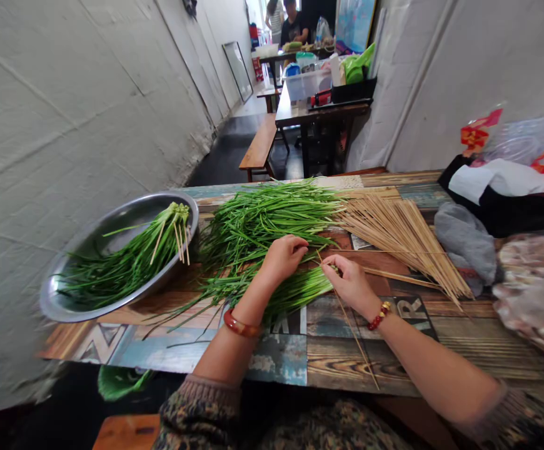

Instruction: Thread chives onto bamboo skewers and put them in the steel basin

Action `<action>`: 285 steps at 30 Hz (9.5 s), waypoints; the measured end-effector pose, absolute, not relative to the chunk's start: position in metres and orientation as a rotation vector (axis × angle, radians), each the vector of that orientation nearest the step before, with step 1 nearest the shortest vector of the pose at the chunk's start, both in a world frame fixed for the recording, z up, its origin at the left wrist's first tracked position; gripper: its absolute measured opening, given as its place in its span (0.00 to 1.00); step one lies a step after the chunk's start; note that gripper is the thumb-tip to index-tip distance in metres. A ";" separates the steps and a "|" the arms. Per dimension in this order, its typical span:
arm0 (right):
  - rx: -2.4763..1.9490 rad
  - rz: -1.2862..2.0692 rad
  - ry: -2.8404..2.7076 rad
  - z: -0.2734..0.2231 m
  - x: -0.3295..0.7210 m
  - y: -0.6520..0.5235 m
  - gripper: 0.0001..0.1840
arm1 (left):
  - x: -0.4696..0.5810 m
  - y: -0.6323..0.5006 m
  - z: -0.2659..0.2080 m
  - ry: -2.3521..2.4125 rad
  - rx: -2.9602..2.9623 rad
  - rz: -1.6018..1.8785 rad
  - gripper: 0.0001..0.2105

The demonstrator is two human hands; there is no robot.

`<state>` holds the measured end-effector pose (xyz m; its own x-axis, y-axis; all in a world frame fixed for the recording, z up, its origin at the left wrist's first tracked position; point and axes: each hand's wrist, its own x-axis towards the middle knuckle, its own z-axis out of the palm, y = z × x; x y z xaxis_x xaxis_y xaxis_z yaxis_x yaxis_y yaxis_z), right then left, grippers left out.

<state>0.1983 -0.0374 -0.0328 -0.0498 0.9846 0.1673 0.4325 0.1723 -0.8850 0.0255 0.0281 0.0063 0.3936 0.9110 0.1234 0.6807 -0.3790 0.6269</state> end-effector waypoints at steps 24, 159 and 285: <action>-1.399 0.747 -1.559 -0.029 0.191 -0.041 0.09 | 0.007 0.015 0.014 1.157 1.970 0.867 0.04; -1.378 0.557 -1.653 -0.015 0.187 -0.047 0.02 | 0.002 0.015 0.005 1.277 2.289 0.991 0.09; -1.226 0.627 -1.677 -0.004 0.181 -0.056 0.18 | 0.016 0.000 0.024 0.986 1.508 0.775 0.10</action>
